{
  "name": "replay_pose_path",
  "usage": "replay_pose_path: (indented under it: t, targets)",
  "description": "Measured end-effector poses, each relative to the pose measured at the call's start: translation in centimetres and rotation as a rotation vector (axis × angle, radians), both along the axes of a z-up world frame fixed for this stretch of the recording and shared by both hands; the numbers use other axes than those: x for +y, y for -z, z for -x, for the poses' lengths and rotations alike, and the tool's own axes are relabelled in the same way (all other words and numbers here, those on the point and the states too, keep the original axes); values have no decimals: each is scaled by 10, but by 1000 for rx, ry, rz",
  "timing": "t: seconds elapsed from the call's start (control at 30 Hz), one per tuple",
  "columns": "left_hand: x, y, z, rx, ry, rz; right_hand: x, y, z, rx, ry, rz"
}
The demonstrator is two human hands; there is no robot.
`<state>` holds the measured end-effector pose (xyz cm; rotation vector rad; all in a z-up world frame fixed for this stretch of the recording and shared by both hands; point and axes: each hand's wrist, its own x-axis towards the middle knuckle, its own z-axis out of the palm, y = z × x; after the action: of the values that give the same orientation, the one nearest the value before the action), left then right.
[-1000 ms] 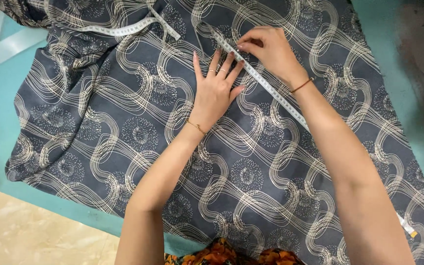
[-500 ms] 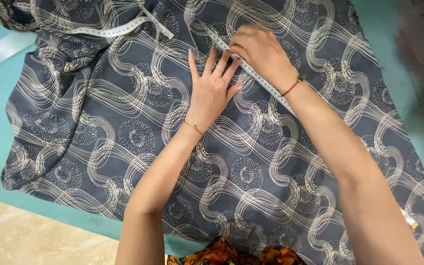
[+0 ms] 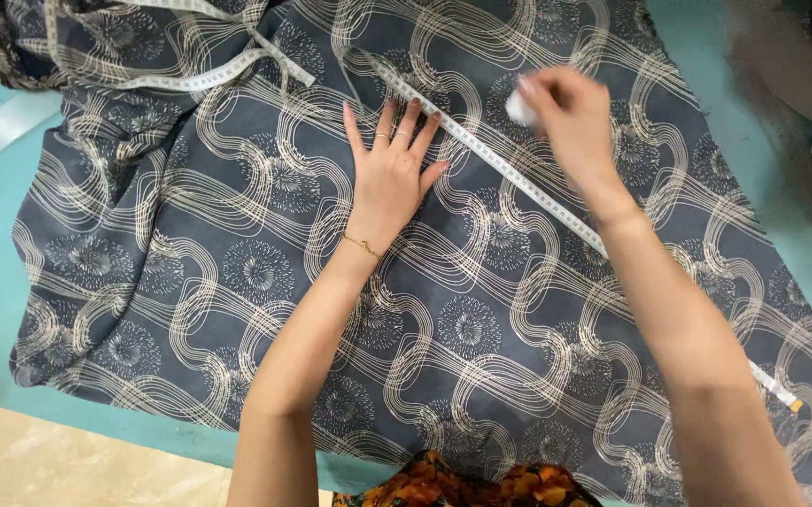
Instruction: The person measures a large piece of patterned fabric laid on a table using a measuring tape and marks it with chalk. They then use a clear ruler to draw straight lines on the fabric with the chalk.
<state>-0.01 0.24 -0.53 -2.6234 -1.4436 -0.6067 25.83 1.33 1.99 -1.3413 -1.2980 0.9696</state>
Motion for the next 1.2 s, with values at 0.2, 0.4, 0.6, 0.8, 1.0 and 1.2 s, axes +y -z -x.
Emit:
replay_pose_path:
  t: [0.2,0.4,0.6,0.8,1.0,1.2]
  targets:
    - [5,8,0,-45,46,-26,-162,20,-78,161,69,303]
    - [11,-10,-2,0,151,36,-354,46,-204,243,514,419]
    - [42,0,-3,104,210,-32,-491,67,-271,433,1055,119]
    - [84,18,15,252,237,17,-515,95,-271,-593,938,362]
    - [110,17,25,285,282,62,-464,57,-246,-686,975,555]
    - [130,15,28,260,322,248,-453,58,-250,-728,893,625]
